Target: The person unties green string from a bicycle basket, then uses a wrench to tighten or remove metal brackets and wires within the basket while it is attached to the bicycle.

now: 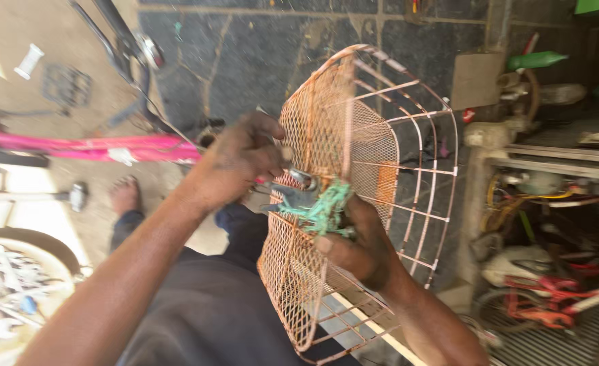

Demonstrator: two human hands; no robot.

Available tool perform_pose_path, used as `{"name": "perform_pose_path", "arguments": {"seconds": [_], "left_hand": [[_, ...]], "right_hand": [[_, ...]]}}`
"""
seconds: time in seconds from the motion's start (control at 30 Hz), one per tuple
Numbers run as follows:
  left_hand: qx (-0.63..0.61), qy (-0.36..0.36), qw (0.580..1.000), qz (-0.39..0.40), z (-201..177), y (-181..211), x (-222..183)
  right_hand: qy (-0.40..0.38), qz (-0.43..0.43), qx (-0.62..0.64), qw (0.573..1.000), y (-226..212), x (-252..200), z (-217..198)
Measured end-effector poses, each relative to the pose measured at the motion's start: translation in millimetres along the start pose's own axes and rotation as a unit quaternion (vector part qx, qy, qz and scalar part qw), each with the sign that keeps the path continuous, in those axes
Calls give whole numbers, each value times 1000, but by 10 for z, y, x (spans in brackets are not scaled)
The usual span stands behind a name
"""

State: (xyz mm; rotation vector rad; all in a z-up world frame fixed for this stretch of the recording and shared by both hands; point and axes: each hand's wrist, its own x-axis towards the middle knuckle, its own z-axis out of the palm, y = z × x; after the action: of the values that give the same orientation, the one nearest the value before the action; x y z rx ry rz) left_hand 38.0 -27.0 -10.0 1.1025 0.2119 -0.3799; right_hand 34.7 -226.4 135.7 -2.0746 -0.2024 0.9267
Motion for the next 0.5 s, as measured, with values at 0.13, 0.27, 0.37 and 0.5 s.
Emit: {"name": "perform_pose_path", "arguments": {"seconds": [0.13, 0.27, 0.37, 0.5], "left_hand": [[-89, 0, 994, -59, 29, 158, -141], [124, 26, 992, 11, -52, 150, -198], [28, 21, 999, -18, -91, 24, -213], [34, 37, 999, 3, -158, -79, -247]], "right_hand": [[-12, -13, -52, 998, -117, 173, 221], [-26, -28, -110, 993, -117, 345, 480], [-51, -120, -161, 978, -31, 513, 399], [13, -100, -22, 995, -47, 620, -118]]}}
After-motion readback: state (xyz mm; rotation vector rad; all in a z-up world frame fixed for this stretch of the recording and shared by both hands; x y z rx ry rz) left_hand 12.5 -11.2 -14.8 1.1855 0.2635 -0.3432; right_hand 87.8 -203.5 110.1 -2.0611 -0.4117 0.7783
